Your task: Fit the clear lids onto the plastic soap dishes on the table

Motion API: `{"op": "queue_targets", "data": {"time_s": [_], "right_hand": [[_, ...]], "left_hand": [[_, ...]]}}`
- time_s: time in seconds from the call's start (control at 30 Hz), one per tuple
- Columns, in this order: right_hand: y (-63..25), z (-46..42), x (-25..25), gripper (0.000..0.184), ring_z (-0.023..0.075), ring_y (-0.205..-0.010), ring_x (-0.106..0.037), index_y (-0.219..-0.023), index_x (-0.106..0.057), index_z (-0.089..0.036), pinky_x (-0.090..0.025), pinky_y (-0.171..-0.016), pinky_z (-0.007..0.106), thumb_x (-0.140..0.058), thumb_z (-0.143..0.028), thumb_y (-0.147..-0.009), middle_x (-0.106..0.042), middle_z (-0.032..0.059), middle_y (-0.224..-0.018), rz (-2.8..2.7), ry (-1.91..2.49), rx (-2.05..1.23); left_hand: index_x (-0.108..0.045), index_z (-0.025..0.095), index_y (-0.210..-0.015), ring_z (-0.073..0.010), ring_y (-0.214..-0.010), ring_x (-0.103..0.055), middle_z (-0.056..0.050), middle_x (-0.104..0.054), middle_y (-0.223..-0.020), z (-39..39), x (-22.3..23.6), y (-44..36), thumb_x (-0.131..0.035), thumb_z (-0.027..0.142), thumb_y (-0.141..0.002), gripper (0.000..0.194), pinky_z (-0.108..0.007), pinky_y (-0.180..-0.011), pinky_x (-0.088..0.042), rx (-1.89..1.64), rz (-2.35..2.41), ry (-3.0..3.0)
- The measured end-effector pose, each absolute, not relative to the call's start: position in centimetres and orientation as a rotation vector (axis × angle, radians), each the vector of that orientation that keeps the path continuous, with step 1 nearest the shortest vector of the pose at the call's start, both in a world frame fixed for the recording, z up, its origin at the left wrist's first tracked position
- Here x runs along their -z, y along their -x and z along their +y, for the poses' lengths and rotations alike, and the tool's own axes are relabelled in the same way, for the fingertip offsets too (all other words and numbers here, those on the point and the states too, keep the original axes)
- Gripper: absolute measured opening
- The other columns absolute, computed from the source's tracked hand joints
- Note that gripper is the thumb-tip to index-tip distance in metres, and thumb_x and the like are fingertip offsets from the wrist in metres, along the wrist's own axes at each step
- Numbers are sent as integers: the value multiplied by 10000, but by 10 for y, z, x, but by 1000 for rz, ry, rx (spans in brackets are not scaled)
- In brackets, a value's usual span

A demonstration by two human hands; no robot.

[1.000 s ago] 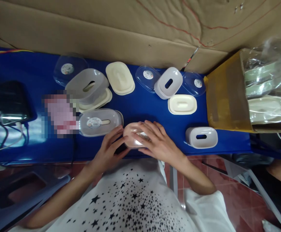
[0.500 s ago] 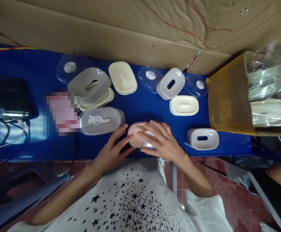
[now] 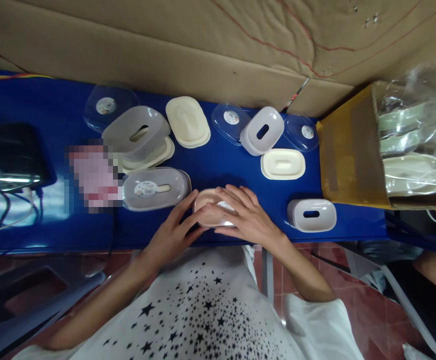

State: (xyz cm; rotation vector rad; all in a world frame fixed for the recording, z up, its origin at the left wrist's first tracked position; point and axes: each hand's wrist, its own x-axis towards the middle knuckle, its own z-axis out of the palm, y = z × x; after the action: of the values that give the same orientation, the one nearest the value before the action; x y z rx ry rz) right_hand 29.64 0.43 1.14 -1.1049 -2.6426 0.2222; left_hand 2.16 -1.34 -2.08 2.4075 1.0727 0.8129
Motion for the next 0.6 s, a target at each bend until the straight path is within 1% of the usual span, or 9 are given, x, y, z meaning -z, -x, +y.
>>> {"op": "queue_targets", "data": {"time_s": [0.07,0.13,0.17,0.23,0.27,0.4,0.47,0.53,0.6], "right_hand": [[-307,2,-25,782,345,-1638,-455,-1779,-320,-333,-377,-1336,599,-600,-618,-1107,-474,115,-1777,-2599,1175,-235],[-329,-5,-45,764,378,-1628,-468,-1794,-280,-323,-356,-1339,652,-538,-603,-1132,-485,125,-1767,-2452,1379,-213],[-345,-11,-55,707,391,-1611,-491,-1785,-311,-324,-354,-1336,673,-510,-556,-1148,-521,119,-1741,-2335,1518,-177],[-380,-28,-68,570,407,-1558,-555,-1721,-454,-351,-382,-1314,696,-494,-428,-1157,-607,102,-1665,-2083,1801,-79],[-398,-38,-69,543,424,-1550,-560,-1695,-499,-353,-410,-1288,712,-491,-408,-1154,-608,110,-1661,-1990,1921,-35],[-432,-74,-41,627,497,-1583,-496,-1738,-427,-290,-462,-1190,816,-501,-491,-1148,-495,203,-1738,-1924,2194,7],[-417,-84,-25,671,488,-1601,-475,-1765,-367,-286,-483,-1189,798,-527,-484,-1144,-428,208,-1780,-1971,2191,-60],[-388,-87,-18,708,463,-1623,-454,-1795,-282,-311,-503,-1208,748,-534,-440,-1146,-332,178,-1836,-1997,2149,-135],[-357,-82,-22,724,424,-1668,-395,-1813,-206,-335,-514,-1244,674,-508,-389,-1157,-244,126,-1876,-2021,2056,-286]], "left_hand": [[-338,259,-1757,-391,-1618,-488,-223,-410,-1770,-15,18,-30,-691,168,-1082,768,-566,-1212,-601,-840,1148,-2457],[-363,226,-1749,-423,-1615,-480,-239,-418,-1758,-14,15,-42,-719,134,-1053,787,-605,-1230,-577,-875,1237,-2493],[-371,214,-1745,-435,-1614,-477,-245,-419,-1755,-11,14,-48,-725,120,-1043,792,-619,-1236,-568,-889,1275,-2495],[-362,211,-1751,-455,-1627,-451,-252,-384,-1775,-1,10,-61,-708,94,-1040,800,-655,-1254,-536,-912,1324,-2465],[-336,220,-1763,-468,-1646,-415,-252,-337,-1802,6,8,-67,-691,87,-1045,812,-686,-1269,-506,-919,1342,-2434],[-167,243,-1812,-529,-1714,-188,-229,-84,-1883,31,-3,-84,-659,123,-1064,904,-813,-1306,-351,-950,1359,-2336],[-145,230,-1814,-521,-1718,-175,-232,-82,-1882,33,-9,-86,-667,145,-1065,917,-797,-1314,-351,-951,1258,-2383],[-209,206,-1799,-478,-1713,-252,-247,-188,-1860,27,-12,-86,-674,177,-1076,860,-715,-1321,-412,-904,1041,-2482],[-309,188,-1765,-426,-1692,-341,-252,-319,-1813,14,-11,-83,-669,258,-1102,758,-631,-1317,-462,-778,789,-2561]]}}
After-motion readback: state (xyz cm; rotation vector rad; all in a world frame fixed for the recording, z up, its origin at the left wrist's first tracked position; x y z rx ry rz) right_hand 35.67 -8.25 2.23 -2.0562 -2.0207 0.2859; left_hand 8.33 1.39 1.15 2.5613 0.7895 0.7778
